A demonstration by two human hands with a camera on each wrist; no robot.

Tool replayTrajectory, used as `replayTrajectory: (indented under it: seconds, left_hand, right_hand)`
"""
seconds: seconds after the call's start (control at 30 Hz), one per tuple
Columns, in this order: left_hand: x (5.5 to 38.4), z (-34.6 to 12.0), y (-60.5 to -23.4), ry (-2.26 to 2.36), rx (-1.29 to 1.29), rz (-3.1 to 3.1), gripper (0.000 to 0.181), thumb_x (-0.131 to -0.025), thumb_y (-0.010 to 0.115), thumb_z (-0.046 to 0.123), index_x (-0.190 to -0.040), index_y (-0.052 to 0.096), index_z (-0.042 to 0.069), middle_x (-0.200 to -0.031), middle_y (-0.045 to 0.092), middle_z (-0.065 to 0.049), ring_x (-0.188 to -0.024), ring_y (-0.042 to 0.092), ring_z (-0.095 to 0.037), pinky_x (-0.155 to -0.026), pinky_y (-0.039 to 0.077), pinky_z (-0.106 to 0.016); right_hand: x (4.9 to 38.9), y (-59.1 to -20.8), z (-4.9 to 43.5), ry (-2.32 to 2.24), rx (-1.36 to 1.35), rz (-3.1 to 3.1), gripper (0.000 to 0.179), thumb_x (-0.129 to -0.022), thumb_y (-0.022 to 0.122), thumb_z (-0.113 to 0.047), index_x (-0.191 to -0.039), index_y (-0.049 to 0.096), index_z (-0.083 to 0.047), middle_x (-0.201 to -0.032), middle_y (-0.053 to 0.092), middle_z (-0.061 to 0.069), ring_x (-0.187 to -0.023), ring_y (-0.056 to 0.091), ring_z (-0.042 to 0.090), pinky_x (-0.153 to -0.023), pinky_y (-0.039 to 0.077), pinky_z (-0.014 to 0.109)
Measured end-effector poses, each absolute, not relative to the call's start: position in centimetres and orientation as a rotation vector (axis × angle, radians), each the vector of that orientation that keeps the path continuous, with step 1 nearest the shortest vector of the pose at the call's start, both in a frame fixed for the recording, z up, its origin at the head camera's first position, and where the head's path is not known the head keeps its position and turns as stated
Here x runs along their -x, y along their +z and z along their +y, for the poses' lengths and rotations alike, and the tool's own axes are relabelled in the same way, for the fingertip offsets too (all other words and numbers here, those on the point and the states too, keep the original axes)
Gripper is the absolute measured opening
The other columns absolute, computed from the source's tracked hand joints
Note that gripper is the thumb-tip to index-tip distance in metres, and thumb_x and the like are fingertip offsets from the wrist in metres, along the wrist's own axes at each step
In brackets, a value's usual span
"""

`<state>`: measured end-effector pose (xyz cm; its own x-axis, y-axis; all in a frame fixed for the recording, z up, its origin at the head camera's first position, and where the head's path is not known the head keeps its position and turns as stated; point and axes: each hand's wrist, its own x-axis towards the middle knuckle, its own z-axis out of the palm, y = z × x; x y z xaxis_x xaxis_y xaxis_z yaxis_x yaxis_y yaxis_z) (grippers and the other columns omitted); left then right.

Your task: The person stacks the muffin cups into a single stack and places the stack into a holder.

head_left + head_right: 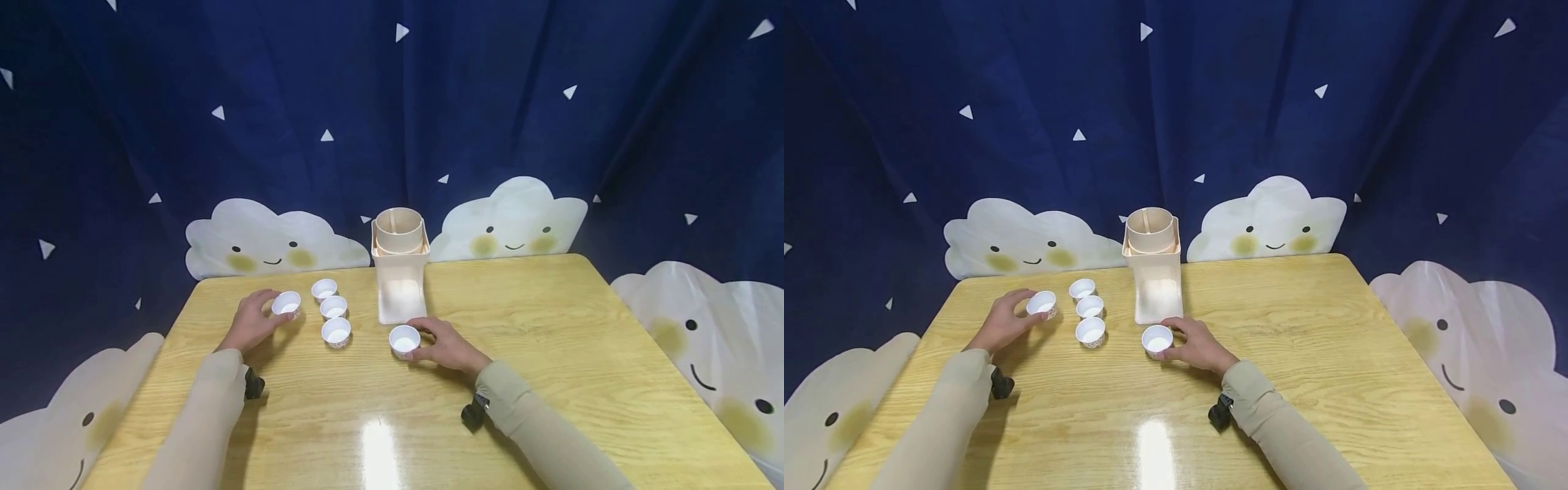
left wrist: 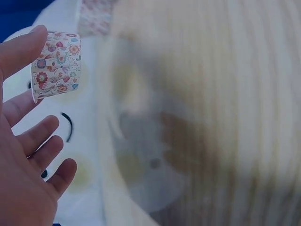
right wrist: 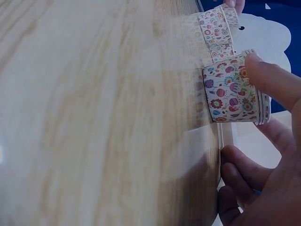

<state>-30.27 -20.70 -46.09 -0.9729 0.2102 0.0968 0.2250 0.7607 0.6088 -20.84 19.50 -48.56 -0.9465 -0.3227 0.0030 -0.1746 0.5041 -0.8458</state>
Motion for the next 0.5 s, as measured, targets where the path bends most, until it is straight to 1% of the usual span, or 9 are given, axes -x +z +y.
replayTrajectory:
  seconds: [0.2,0.4,0.5]
  left_hand:
    - [29.3,-20.1,-45.2,-1.076,0.378,-2.864,0.064,-0.086,0.076,0.032,-0.137,0.053,0.001,-0.156,0.034,-0.028,-0.144,0.024,-0.051,-0.117,0.021,-0.068]
    - [28.4,-19.5,-44.2,-1.073,0.411,-2.847,0.063,-0.085,0.077,0.032,-0.136,0.054,0.004,-0.158,0.032,-0.026,-0.145,0.023,-0.049,-0.116,0.020,-0.069]
    - [28.2,-18.9,-43.7,-1.067,0.432,-2.832,0.063,-0.084,0.077,0.030,-0.137,0.054,0.004,-0.157,0.033,-0.025,-0.145,0.024,-0.049,-0.116,0.022,-0.069]
  right_hand:
    - [20.7,-48.6,19.4,-1.415,0.461,2.574,0.059,-0.080,0.083,-0.021,-0.133,0.059,-0.010,-0.137,0.060,0.012,-0.133,0.050,0.034,-0.115,0.038,0.057]
    - [20.9,-48.7,19.5,-1.428,0.451,2.579,0.058,-0.079,0.083,-0.019,-0.132,0.060,-0.012,-0.135,0.061,0.009,-0.132,0.051,0.032,-0.115,0.038,0.057]
    - [20.9,-48.6,19.7,-1.441,0.456,2.575,0.058,-0.079,0.084,-0.020,-0.131,0.061,-0.012,-0.134,0.061,0.009,-0.132,0.051,0.032,-0.115,0.038,0.057]
